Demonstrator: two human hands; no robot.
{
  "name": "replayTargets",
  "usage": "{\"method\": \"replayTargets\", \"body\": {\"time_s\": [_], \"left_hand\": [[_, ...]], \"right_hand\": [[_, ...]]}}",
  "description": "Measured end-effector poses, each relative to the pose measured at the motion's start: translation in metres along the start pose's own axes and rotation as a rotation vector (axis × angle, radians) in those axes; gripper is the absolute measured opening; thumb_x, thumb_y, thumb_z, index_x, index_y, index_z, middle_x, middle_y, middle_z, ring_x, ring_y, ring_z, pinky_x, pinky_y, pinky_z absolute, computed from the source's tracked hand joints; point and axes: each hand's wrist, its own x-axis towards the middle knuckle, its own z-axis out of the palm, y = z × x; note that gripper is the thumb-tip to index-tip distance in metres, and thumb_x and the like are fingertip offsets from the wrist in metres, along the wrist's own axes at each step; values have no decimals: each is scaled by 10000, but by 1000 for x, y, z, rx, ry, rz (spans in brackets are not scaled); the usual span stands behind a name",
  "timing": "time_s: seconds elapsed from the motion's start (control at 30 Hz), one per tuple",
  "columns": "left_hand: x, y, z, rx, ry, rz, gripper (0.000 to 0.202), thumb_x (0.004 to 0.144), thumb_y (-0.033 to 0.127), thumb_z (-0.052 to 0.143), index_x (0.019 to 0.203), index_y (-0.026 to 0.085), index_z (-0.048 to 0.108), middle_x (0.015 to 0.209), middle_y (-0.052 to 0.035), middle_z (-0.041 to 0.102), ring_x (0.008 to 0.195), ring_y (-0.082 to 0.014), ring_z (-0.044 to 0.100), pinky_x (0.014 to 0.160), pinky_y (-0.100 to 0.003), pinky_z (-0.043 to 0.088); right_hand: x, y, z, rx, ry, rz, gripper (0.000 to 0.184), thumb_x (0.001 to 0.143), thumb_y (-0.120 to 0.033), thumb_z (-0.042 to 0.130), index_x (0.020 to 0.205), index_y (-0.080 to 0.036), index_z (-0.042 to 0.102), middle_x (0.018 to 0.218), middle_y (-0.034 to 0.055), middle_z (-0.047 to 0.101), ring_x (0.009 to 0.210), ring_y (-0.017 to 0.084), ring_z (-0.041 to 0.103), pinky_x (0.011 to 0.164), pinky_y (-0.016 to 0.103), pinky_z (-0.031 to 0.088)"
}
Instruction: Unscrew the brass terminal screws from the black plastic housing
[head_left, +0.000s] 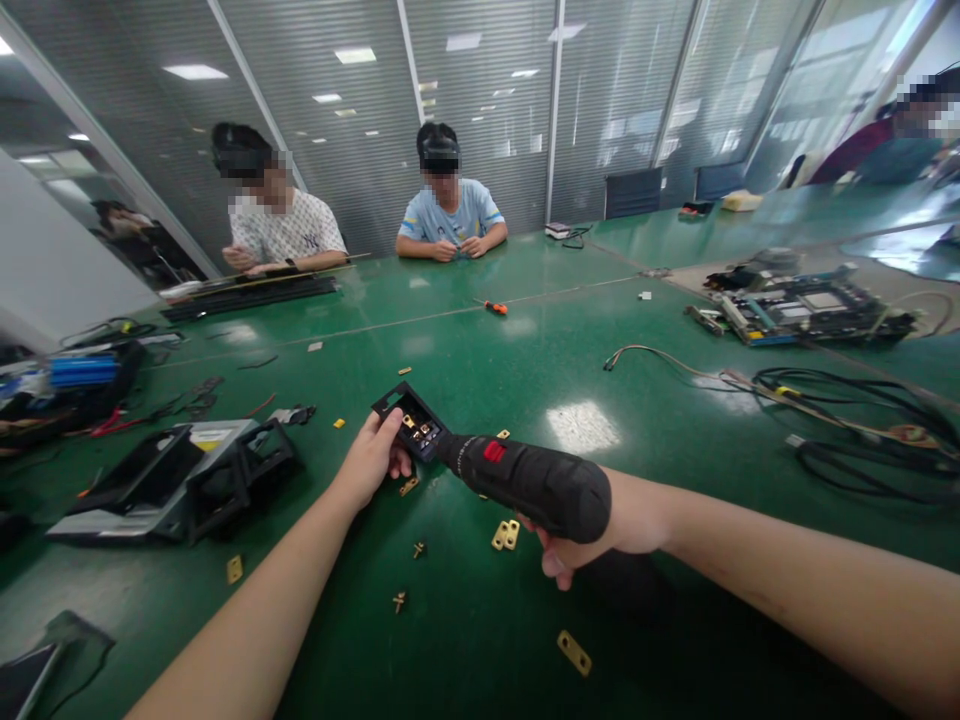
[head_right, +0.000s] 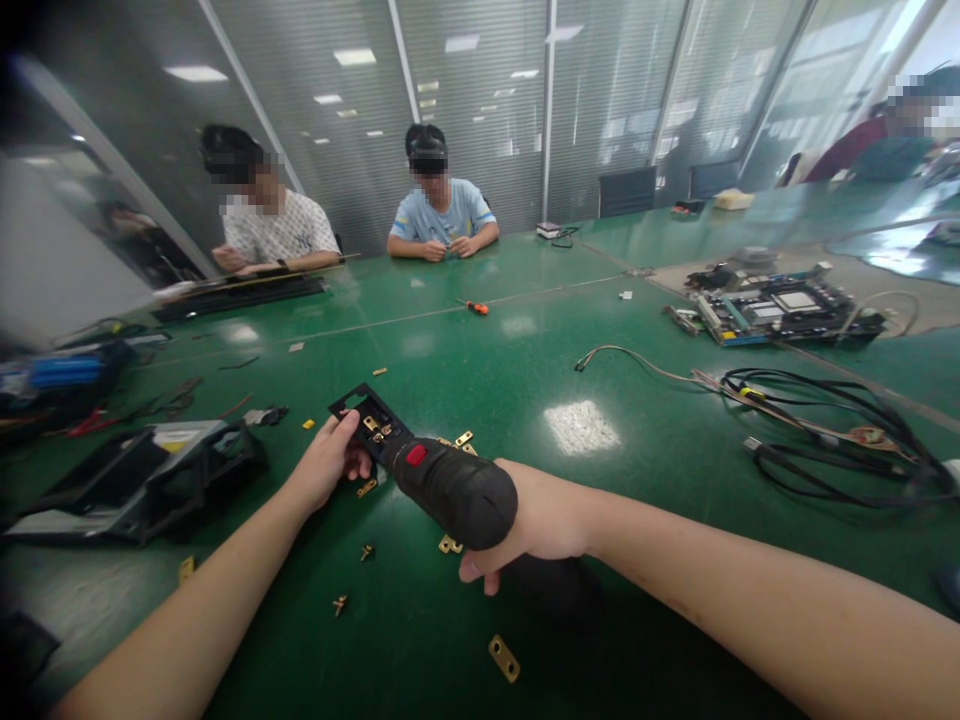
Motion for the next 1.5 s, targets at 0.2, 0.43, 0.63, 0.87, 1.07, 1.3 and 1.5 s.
{"method": "replayTargets", "body": {"time_s": [0.2, 0.43, 0.63, 0.87, 1.07, 1.3, 1.5], "left_hand": [[1, -2, -1, 2, -4, -4, 496, 876, 701, 610, 1003, 246, 458, 545, 47, 643, 379, -153, 599, 333, -190, 379], [0, 0, 0, 14, -5, 0, 496, 886, 704, 594, 1001, 242, 456, 550, 43, 649, 377, -143, 591, 336, -184, 382], [-1, 1, 1, 9, 0, 4, 502, 875, 699, 611, 1009, 241, 454, 599, 36, 673, 387, -140, 602, 334, -186, 388], [1, 0, 0, -6, -1, 3, 489, 873, 683, 628, 1004, 239, 470, 592, 39, 656, 382, -151, 611, 325, -193, 380], [0, -1, 0, -1, -2, 4, 455, 903, 660, 620, 994, 237, 477, 562, 40, 638, 382, -154, 612, 333, -195, 380], [1, 1, 0, 5, 0, 7, 474, 889, 675, 626, 989, 242, 461, 589, 28, 669, 377, -153, 607, 325, -193, 372], [0, 2, 1, -1, 2, 1, 473, 887, 670, 623, 993, 238, 463, 576, 28, 659, 372, -153, 598, 328, -194, 374]], "right_hand": [[5, 8, -2, 83, -7, 30, 863, 579, -240, 998, 1344, -145, 612, 769, -35, 646, 606, 153, 717, 565, 250, 597], [7, 16, -5, 97, -19, 23, 861, 595, -221, 981, 1354, -130, 584, 731, -43, 656, 595, 153, 730, 562, 239, 611], [7, 19, -4, 104, -29, 4, 795, 630, -232, 950, 1337, -128, 600, 706, -51, 645, 585, 152, 722, 554, 253, 609], [8, 22, -5, 119, 5, 27, 872, 619, -183, 948, 1406, -174, 570, 725, -58, 640, 579, 148, 718, 520, 225, 584], [8, 21, -5, 110, -6, 25, 858, 625, -193, 950, 1395, -156, 574, 754, -50, 647, 598, 147, 723, 545, 233, 592], [7, 21, -6, 79, -12, 11, 807, 647, -212, 940, 1367, -142, 582, 743, -39, 659, 589, 150, 716, 538, 238, 575], [7, 20, -7, 81, -33, 22, 609, 653, -209, 934, 1177, -125, 636, 720, -42, 662, 603, 152, 723, 565, 252, 598]]}}
